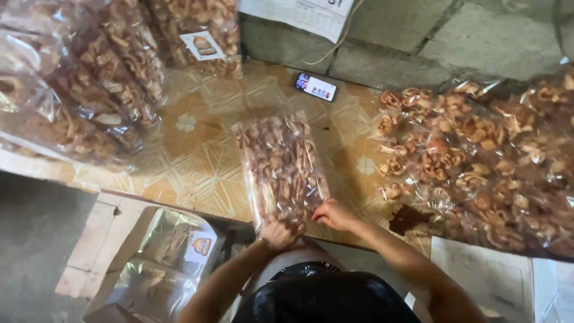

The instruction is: The person repeatedly fills clear plastic bags with brown snack pieces from a large pile on the table, then seals each bag and places it aside. The process is repeated continuously across the clip.

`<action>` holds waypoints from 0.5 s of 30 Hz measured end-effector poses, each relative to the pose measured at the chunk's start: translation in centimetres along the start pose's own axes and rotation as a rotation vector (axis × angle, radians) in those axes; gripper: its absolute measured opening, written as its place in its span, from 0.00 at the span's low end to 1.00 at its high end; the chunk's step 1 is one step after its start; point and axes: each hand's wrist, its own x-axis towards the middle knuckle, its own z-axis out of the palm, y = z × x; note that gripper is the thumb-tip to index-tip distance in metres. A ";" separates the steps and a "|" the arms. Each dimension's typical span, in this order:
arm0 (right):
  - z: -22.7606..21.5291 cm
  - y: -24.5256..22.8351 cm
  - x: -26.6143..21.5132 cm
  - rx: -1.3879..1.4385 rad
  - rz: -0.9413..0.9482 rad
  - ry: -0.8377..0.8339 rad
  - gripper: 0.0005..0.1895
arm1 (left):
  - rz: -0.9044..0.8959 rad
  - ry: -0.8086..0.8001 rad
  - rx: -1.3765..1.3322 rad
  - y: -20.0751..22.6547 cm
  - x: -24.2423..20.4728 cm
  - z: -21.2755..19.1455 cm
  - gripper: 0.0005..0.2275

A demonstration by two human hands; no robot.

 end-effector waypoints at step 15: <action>-2.3 -10.0 11.7 -0.645 0.023 -0.361 0.40 | -0.597 -0.915 -0.496 2.1 -4.5 11.1 0.23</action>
